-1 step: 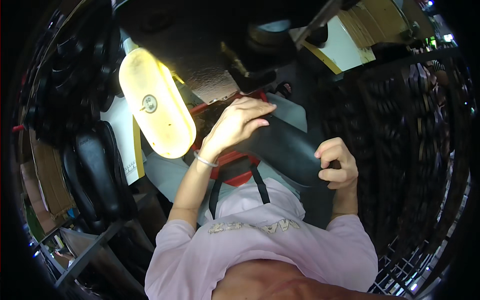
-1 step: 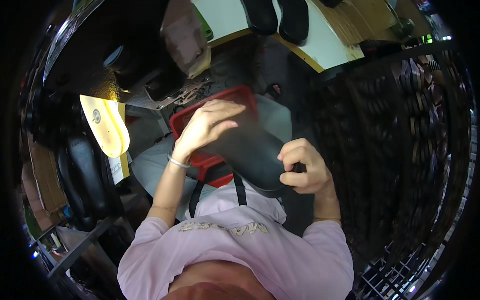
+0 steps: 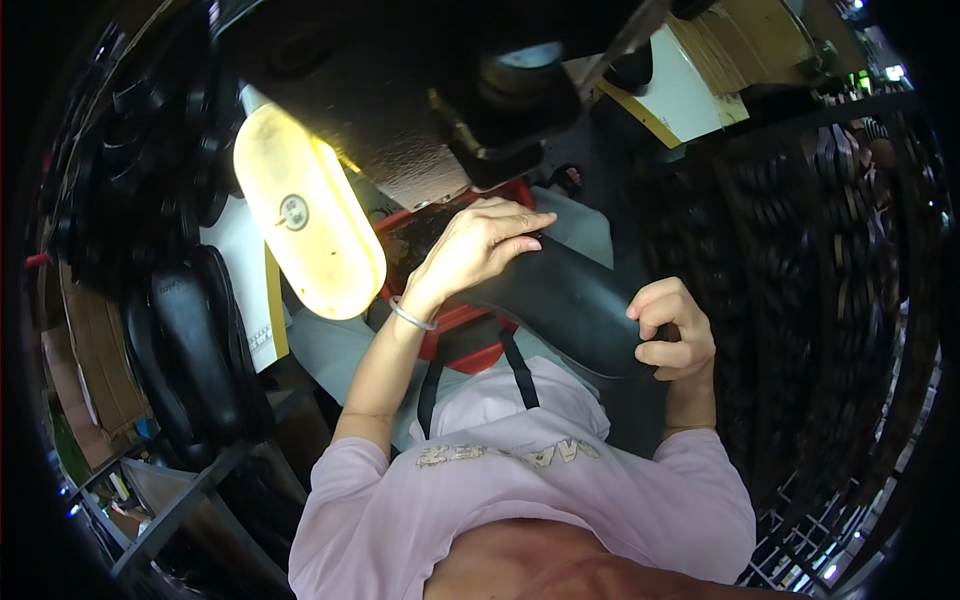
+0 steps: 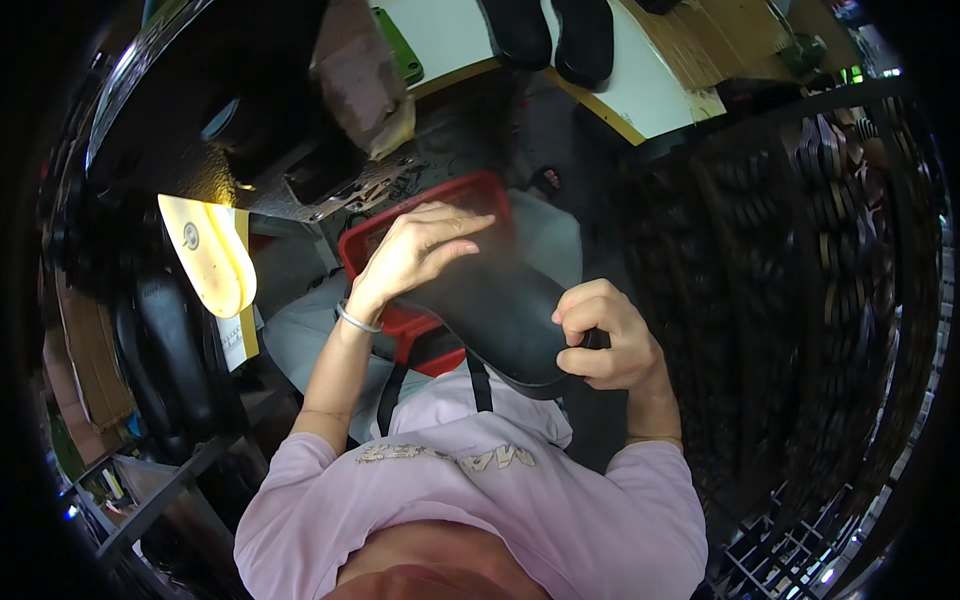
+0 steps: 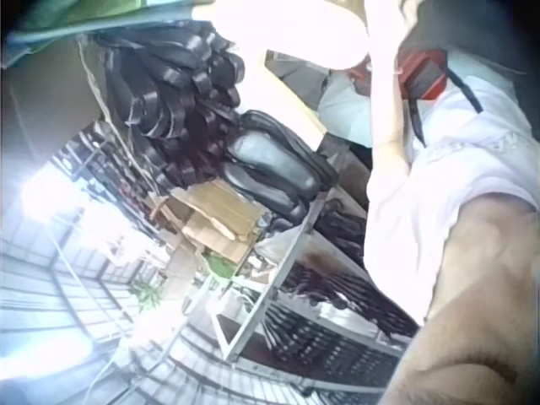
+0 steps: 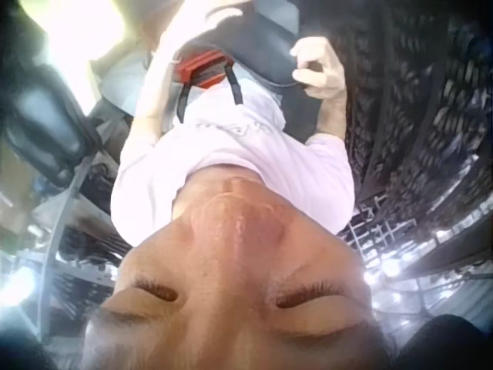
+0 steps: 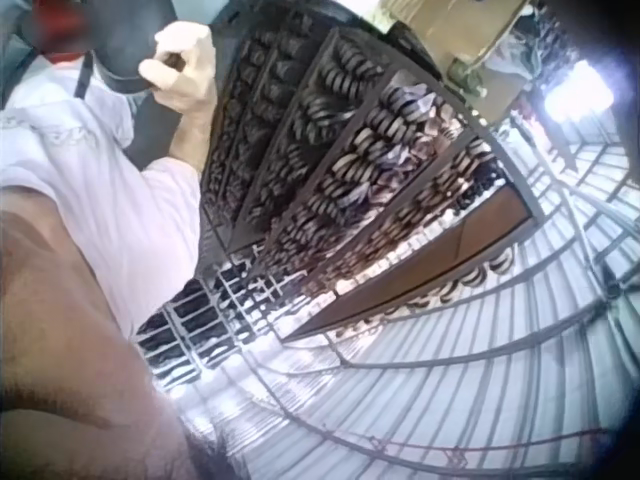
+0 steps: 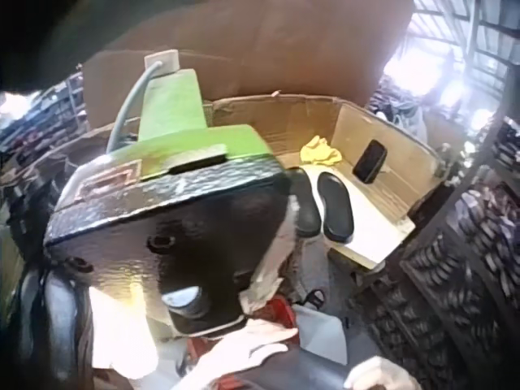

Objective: The person repeatedly grinds the heels of black shoes against a green electric grinding machine. They pick up shoes from a nearby rack, hold them against the spinning wheel to smooth the surface, and then place them back on the rack. The process is repeated for multiple shoes throughout the clip.

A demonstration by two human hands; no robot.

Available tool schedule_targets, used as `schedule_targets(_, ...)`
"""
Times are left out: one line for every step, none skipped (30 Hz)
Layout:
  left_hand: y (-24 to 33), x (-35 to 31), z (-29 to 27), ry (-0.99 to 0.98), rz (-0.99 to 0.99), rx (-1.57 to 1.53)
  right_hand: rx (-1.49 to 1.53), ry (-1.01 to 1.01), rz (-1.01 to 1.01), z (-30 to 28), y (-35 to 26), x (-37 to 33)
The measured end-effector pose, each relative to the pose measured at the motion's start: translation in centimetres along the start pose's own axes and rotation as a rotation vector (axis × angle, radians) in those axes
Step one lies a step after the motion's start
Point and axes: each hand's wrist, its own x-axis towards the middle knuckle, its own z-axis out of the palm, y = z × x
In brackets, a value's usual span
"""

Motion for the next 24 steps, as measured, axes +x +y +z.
schedule_targets(-0.4,0.3,0.2,-0.034,0.022,-0.030,0.001,0.010,0.008,0.0,-0.2,0.1)
schedule_targets(-0.5,0.4,0.4,-0.067,0.044,-0.059,0.009,0.027,0.018,-0.2,-0.3,-0.1)
schedule_targets(-0.4,0.5,0.7,-0.003,0.095,-0.035,0.020,0.043,0.027,-0.3,-0.4,-0.3)
schedule_targets(-0.3,0.5,1.0,0.004,0.085,-0.009,0.033,0.060,0.040,-0.3,-0.4,-0.5)
schedule_targets(-0.3,0.4,1.2,0.013,0.074,0.019,0.033,0.067,0.046,-0.3,-0.4,-0.7)
schedule_targets(-0.2,0.3,1.3,0.023,0.062,0.048,0.034,0.074,0.051,-0.2,-0.3,-0.8)
schedule_targets(-0.2,0.2,1.4,0.012,0.040,0.067,0.037,0.078,0.054,-0.2,-0.3,-0.8)
schedule_targets(-0.2,0.0,1.6,0.001,0.018,0.086,0.044,0.080,0.058,-0.1,-0.3,-0.9)
schedule_targets(-0.3,-0.2,1.7,-0.008,-0.005,0.105,0.051,0.081,0.062,0.0,-0.3,-0.9)
schedule_targets(-0.6,-0.5,1.7,0.045,-0.034,0.096,0.059,0.082,0.063,0.0,-0.2,-0.9)
schedule_targets(-1.1,-1.0,1.5,0.098,-0.062,0.087,0.065,0.085,0.050,0.0,-0.2,-0.8)
schedule_targets(-1.5,-1.5,1.1,0.152,-0.092,0.079,0.072,0.087,0.036,-0.1,-0.2,-0.8)
schedule_targets(-1.8,-1.8,0.5,0.118,-0.179,0.067,0.070,0.093,0.029,-0.3,-0.3,-0.9)
schedule_targets(-2.2,-2.4,-0.1,0.095,-0.247,0.101,0.086,0.103,0.032,-0.4,-0.3,-1.1)
schedule_targets(-2.8,-2.9,-0.8,0.052,-0.312,0.123,0.102,0.113,0.034,-0.4,-0.3,-1.3)
schedule_targets(-3.5,-3.5,-1.4,0.009,-0.373,0.141,0.114,0.123,0.038,-0.4,-0.5,-1.4)
schedule_targets(-4.4,-4.5,-1.6,0.070,-0.426,0.116,0.119,0.132,0.038,-0.3,-0.6,-1.5)
schedule_targets(-5.5,-5.6,-1.7,0.130,-0.479,0.091,0.124,0.142,0.038,-0.2,-0.7,-1.5)
schedule_targets(-6.5,-6.4,-2.0,0.152,-0.496,0.086,0.125,0.157,0.037,-0.2,-0.8,-1.7)
schedule_targets(-6.8,-6.3,-2.6,0.128,-0.481,0.229,0.097,0.173,0.046,-0.6,-0.9,-1.7)
schedule_targets(-6.5,-6.9,-3.0,0.109,-0.496,0.313,0.069,0.192,0.056,-1.2,-1.1,-1.8)
schedule_targets(-7.1,-7.9,-3.2,0.087,-0.504,0.439,0.028,0.211,0.053,-2.1,-1.3,-1.7)
schedule_targets(-7.4,-8.7,-3.3,0.109,-0.501,0.474,-0.015,0.261,0.044,-3.3,-1.4,-1.6)
schedule_targets(-8.4,-10.4,-3.2,0.107,-0.499,0.536,-0.128,0.280,0.017,-4.9,-1.3,-1.7)
